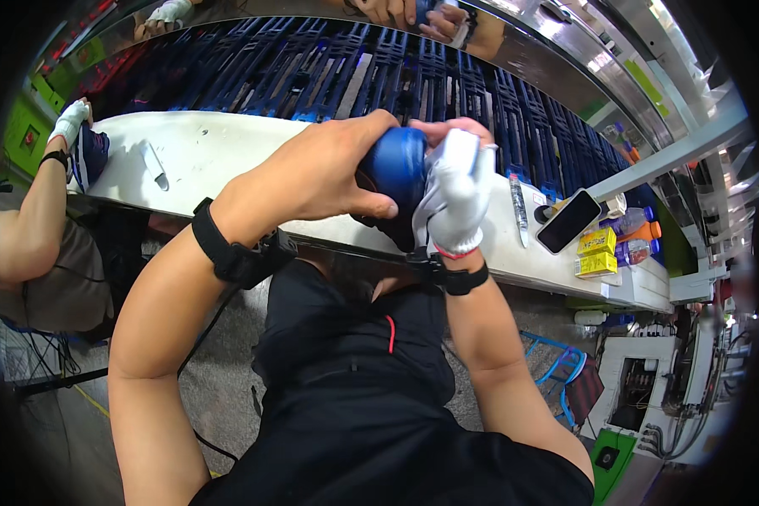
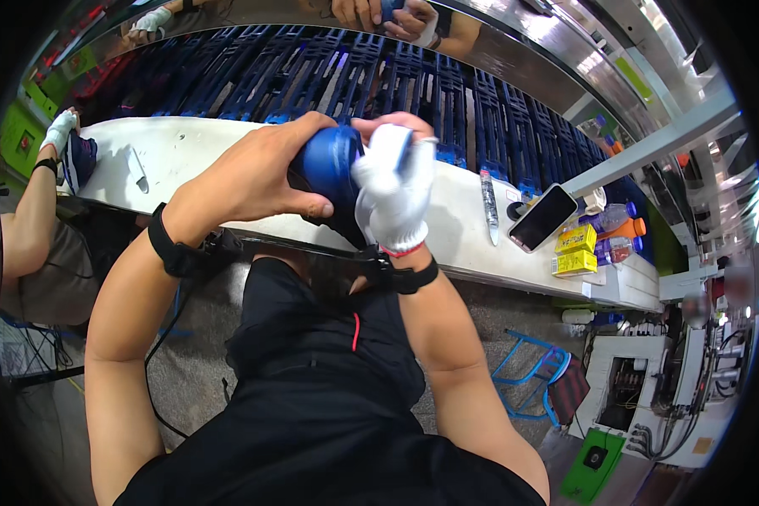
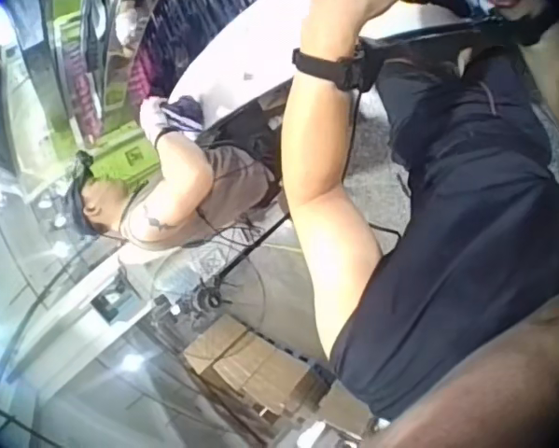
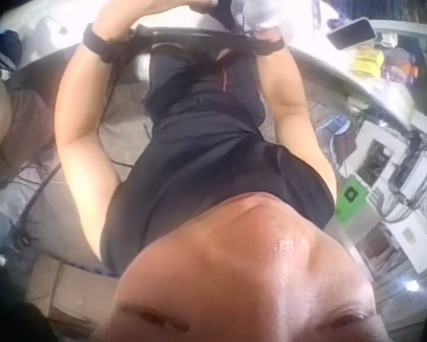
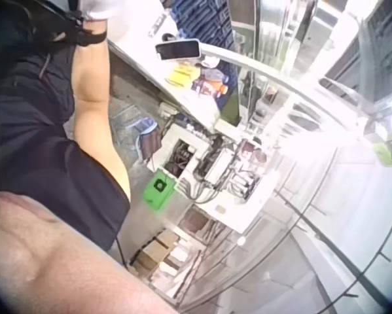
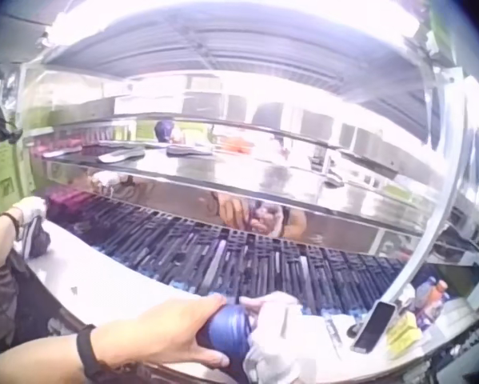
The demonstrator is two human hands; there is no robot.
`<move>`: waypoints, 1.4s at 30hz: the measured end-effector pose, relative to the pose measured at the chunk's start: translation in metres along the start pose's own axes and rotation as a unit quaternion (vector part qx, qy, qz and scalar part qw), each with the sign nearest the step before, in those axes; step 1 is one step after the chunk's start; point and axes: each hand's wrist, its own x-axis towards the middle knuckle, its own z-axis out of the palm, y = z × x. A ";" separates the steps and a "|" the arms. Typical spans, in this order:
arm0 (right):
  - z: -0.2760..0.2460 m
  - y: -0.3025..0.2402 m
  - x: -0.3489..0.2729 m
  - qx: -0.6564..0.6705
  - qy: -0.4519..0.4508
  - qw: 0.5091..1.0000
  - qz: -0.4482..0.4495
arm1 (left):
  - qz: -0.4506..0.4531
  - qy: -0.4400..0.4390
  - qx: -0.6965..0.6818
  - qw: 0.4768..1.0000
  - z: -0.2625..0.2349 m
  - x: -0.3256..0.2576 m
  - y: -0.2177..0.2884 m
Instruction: Inspecting, cleaning, and finishing blue athletic shoes at a factory workstation.
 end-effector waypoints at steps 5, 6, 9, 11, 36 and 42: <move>-0.018 0.025 0.012 0.198 0.052 0.979 0.002 | -0.053 0.013 -0.047 0.997 -0.001 0.003 -0.025; -0.016 0.027 0.014 0.220 0.030 0.975 0.006 | -0.059 0.015 -0.048 0.997 -0.002 0.005 -0.027; -0.012 0.031 0.017 0.117 0.006 0.993 0.003 | -0.079 0.007 -0.061 0.995 -0.001 0.008 -0.028; -0.008 0.030 0.017 0.027 -0.012 0.999 0.012 | -0.061 0.003 -0.051 0.997 0.001 0.013 -0.031; -0.068 -0.056 -0.022 -0.212 0.109 0.971 -0.031 | 0.214 0.023 0.142 0.966 0.057 0.069 0.072; -0.085 -0.052 -0.031 -0.284 0.080 0.933 -0.208 | 0.223 0.046 0.161 0.960 0.062 0.057 0.079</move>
